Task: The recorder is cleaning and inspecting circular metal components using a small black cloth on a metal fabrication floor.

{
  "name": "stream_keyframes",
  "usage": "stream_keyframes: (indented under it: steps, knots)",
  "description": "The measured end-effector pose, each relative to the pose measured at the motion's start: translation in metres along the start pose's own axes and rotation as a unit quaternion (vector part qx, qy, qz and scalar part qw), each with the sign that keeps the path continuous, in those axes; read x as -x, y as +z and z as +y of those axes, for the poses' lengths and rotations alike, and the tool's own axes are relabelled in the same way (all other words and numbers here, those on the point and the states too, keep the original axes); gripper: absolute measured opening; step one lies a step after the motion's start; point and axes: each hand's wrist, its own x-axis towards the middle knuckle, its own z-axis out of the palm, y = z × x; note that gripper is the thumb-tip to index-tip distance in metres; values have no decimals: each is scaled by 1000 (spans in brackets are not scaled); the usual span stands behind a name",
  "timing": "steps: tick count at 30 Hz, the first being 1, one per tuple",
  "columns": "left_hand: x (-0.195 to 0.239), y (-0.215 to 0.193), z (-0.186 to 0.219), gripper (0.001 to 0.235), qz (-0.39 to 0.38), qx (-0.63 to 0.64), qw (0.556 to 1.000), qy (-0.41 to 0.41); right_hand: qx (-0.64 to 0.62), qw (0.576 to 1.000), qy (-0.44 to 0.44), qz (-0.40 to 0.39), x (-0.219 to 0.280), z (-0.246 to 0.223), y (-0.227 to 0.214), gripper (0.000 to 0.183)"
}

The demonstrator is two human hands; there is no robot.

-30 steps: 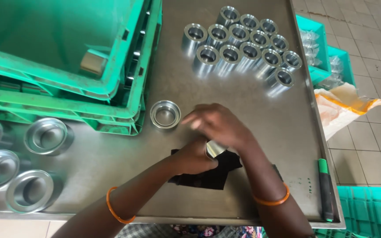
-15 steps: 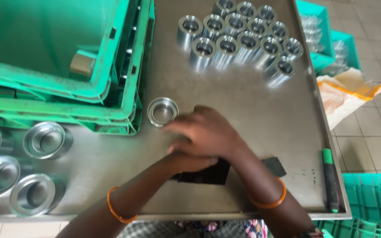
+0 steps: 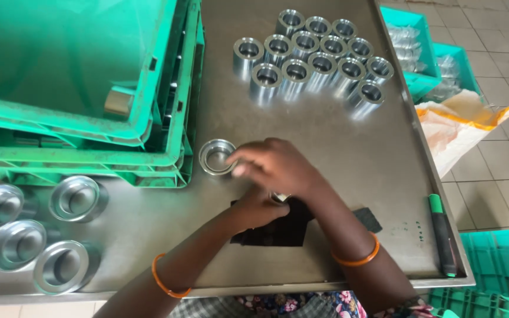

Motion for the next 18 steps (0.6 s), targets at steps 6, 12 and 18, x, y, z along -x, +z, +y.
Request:
stream_keyframes:
  steps: [6,12,18]
  knots:
    - [5,-25,48,47,38,247,965,78,-308,936,55,161,35,97,42,37]
    - [7,-22,45,40,123,190,968,110,-356,862,295,209,36,112,48,63]
    - [1,-28,48,52,252,26,936,245,-482,766,367,216,29,94,31,79]
